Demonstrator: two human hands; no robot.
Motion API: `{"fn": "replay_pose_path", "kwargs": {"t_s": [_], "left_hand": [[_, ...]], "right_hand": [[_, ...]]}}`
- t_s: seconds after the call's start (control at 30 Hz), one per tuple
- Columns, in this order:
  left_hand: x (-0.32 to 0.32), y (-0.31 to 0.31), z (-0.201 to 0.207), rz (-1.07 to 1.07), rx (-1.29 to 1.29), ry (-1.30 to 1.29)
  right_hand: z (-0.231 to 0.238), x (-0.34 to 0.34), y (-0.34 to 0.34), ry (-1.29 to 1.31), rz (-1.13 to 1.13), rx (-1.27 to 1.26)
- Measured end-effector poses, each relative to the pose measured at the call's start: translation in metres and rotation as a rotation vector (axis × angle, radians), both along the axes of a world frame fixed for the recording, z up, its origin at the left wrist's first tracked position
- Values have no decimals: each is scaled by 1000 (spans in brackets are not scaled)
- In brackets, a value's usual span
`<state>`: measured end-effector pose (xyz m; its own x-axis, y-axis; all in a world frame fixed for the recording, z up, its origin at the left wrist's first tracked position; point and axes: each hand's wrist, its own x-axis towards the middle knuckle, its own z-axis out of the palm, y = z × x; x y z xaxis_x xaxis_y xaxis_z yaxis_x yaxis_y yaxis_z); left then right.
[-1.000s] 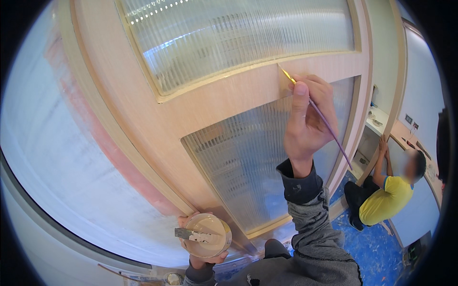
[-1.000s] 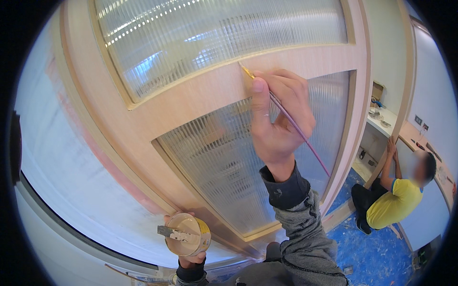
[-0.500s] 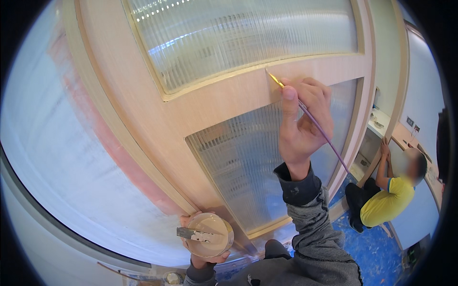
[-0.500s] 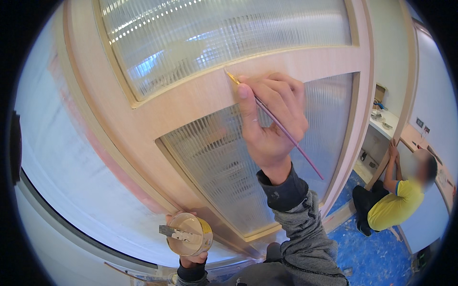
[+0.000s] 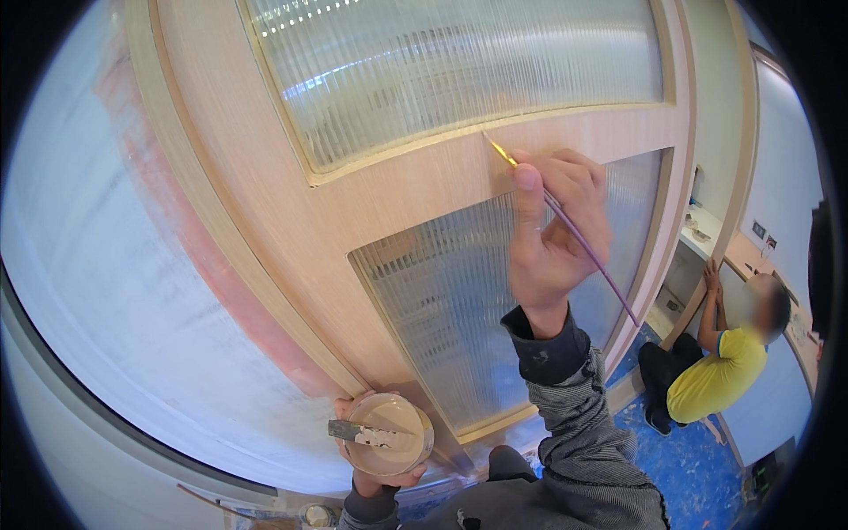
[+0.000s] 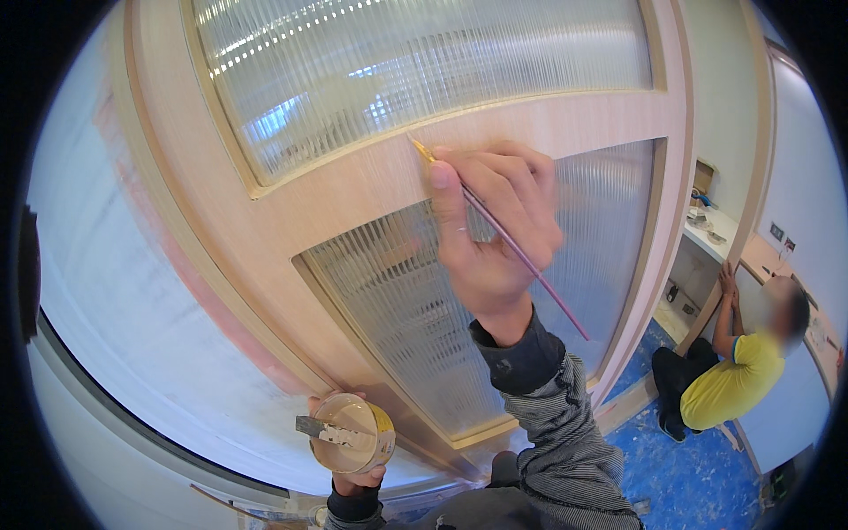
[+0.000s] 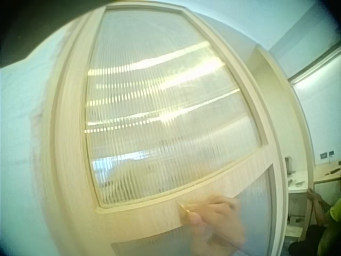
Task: The person uses a small brush to apply beige paint to the wooden frame of a glass door. They hold a small container of paint in one hand and carefully paint the edges and corners of the frame. The person occasionally dips the brush into the container to reload paint.
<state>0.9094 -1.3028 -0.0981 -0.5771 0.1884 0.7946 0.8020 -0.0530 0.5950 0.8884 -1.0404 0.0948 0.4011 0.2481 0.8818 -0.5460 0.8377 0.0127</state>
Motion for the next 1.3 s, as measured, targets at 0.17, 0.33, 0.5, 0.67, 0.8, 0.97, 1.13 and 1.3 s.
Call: {"fn": "replay_pose_path", "kwargs": {"t_s": [0.17,0.33,0.5,0.67,0.8,0.97,1.13,1.3], "left_hand": [[-1,4,-5,48,114,19],[0,3,-3,76,95,15],[2,2,-8,17,116,-72],[-2,-7,-14,-15,28,-36],[1,-5,-11,-67,47,-80],[-2,-17,-10,-31,-164,5],[-6,-25,-43,-41,-113,-90],[-3,-13,-24,-118,-2,-78]], "right_hand": [[3,0,-9,-7,3,42],[2,-4,-19,-14,24,88],[0,-4,-16,10,44,37],[-2,0,-17,-15,53,64],[-1,-2,-21,-9,48,93],[3,0,-27,-13,7,155],[-1,3,-22,6,1,93],[-38,24,-10,-77,21,2]]}}
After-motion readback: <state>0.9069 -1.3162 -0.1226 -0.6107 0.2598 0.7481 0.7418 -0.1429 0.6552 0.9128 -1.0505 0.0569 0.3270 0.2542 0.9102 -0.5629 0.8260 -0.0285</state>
